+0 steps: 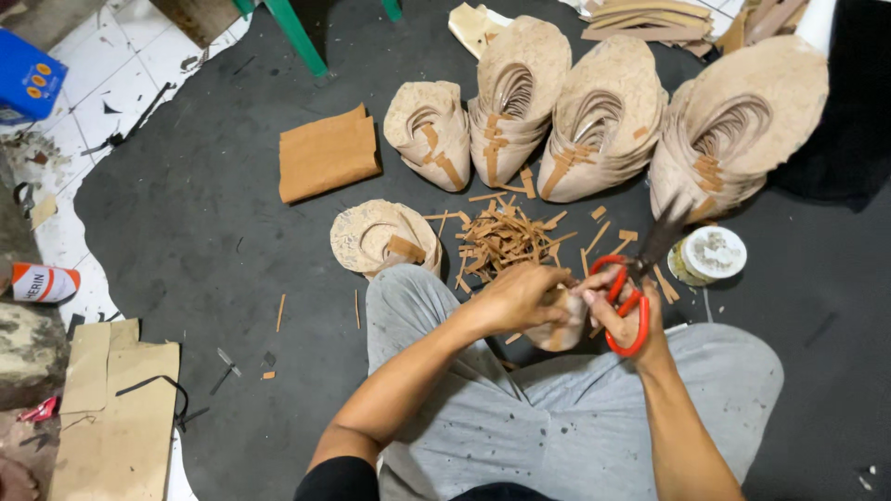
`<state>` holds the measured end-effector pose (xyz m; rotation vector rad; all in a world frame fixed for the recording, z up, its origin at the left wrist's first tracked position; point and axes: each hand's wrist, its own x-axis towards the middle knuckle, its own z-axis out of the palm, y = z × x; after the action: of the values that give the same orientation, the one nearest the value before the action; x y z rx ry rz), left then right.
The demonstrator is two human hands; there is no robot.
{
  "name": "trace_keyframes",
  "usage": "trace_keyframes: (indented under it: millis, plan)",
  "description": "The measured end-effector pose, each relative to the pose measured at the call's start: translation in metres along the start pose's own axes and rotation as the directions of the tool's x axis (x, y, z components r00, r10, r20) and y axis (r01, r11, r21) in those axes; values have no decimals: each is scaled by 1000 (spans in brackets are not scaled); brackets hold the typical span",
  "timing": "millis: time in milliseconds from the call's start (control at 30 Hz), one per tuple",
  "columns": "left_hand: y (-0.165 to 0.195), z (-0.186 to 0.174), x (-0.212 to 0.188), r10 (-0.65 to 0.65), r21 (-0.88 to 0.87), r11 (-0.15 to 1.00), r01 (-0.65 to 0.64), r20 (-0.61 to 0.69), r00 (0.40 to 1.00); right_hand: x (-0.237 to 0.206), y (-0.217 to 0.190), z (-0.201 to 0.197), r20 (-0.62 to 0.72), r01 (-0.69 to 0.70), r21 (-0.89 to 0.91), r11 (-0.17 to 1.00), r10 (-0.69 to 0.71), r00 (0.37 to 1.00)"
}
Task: The person sits on the floor of a workshop and uses scissors to trim excess paper strips and tape from shoe upper components. They cut the strips off one component at a time, drop the scraps into a pile, and place the trimmed uppers with a stack of finished components.
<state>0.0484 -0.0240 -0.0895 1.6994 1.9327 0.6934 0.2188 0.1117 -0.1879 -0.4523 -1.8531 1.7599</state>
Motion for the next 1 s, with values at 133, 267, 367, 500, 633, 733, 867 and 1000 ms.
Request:
trace_keyframes:
  millis: [133, 267, 367, 500, 633, 733, 867, 1000]
  plan:
    - [-16, -44, -11, 92, -177, 978, -113, -123, 988, 7, -16, -3, -185, 69, 10, 998, -66, 980]
    - [-55, -113, -12, 33, -57, 995, -79, -567, 823, 20, -11, -5, -241, 79, 78, 994, -58, 969]
    - [-100, -167, 12, 55, 44, 998, -33, -770, 636, 26, 0, -1, -260, 40, 48, 998, -26, 965]
    - [-170, -210, 68, 116, 161, 985, 65, -890, 440, 29, 14, 0, -256, -57, -33, 998, 47, 966]
    - [-232, -211, 112, 115, 192, 966, 174, -919, 377, 35, 28, 5, -251, -112, -121, 986, 79, 965]
    - [-259, -187, 123, -44, 145, 952, 270, -807, 589, 38, 39, 12, -267, -162, -71, 984, 138, 954]
    - [-269, -154, 120, -268, 34, 942, 335, -524, 808, 37, 44, 13, -266, -187, -63, 980, 164, 950]
    - [-258, -129, 67, -184, 66, 951, 303, -665, 723, 35, 37, 12, -270, -197, -47, 979, 178, 946]
